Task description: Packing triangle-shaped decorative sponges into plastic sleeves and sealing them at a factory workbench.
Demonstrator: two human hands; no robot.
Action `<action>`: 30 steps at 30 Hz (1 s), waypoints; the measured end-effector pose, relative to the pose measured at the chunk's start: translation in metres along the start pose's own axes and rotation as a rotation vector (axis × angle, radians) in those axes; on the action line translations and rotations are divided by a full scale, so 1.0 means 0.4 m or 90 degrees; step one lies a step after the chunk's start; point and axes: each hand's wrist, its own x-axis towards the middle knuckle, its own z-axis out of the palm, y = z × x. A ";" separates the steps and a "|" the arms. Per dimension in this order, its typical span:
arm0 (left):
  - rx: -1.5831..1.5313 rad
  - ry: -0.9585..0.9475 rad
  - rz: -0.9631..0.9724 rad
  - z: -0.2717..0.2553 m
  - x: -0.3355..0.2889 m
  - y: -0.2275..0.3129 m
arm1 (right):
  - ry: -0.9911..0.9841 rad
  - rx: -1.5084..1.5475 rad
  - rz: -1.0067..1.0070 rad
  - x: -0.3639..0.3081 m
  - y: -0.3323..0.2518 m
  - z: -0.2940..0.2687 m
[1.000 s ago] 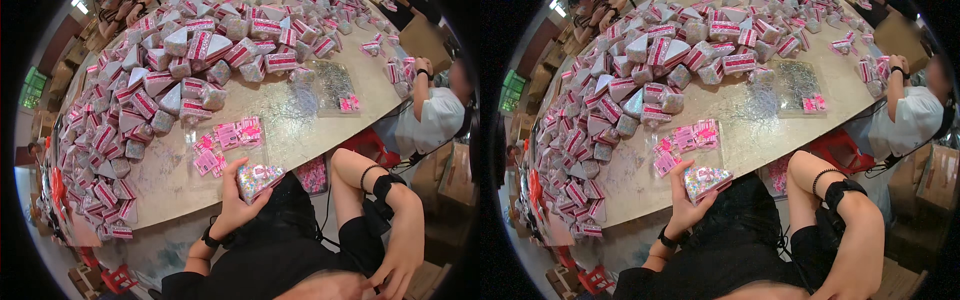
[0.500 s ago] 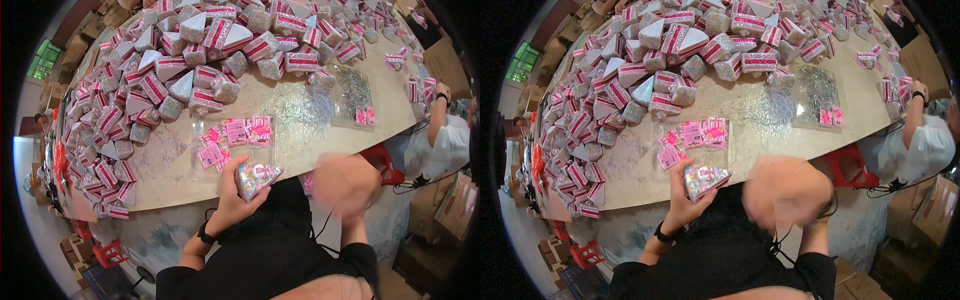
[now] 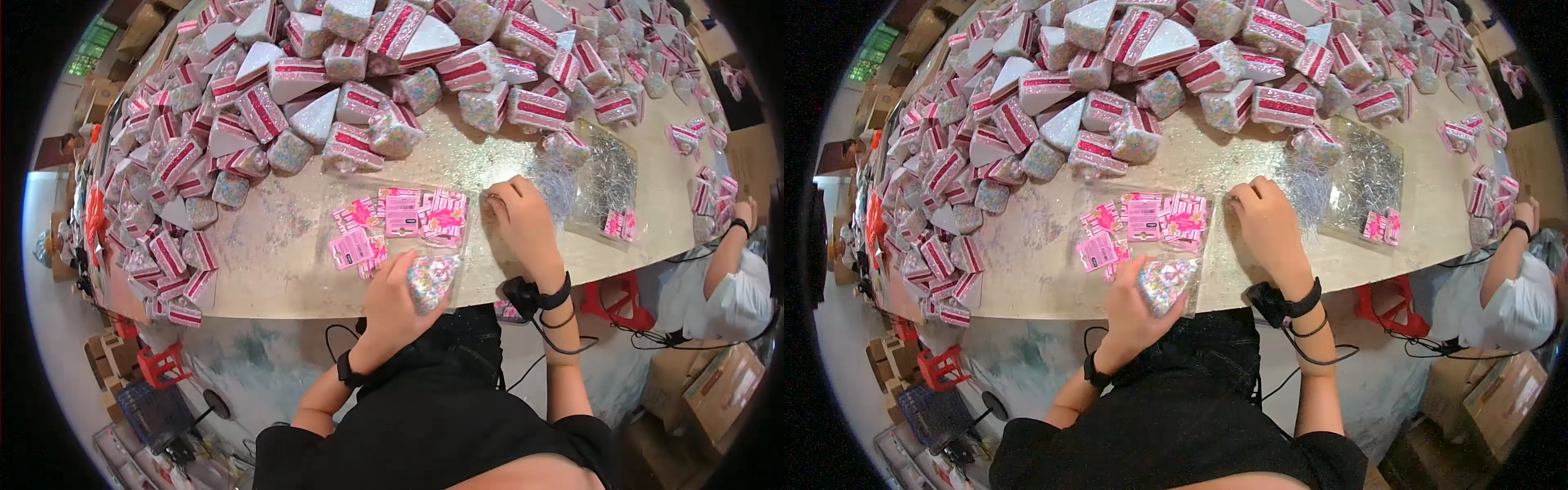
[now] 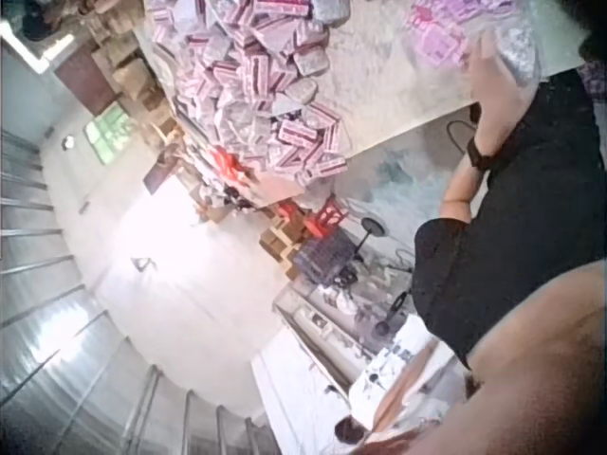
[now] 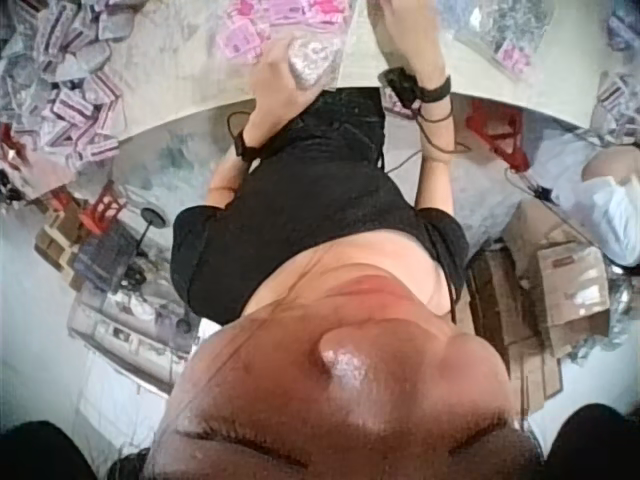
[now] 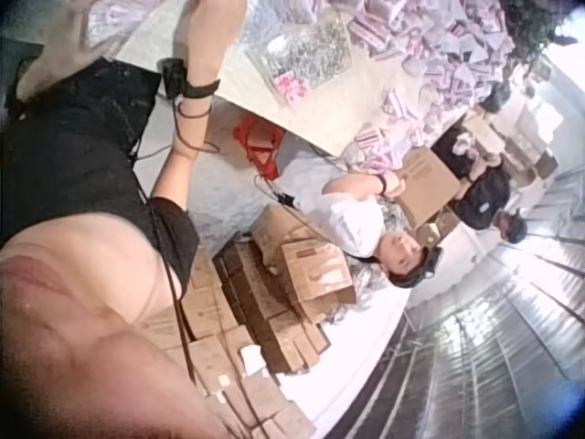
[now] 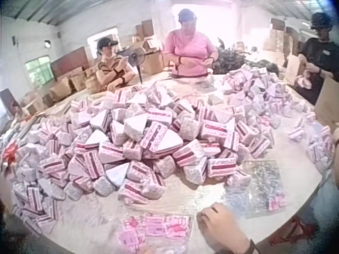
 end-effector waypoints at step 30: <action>0.009 -0.175 -0.065 -0.169 0.200 -0.052 | 0.270 0.117 0.017 -0.091 -0.063 -0.027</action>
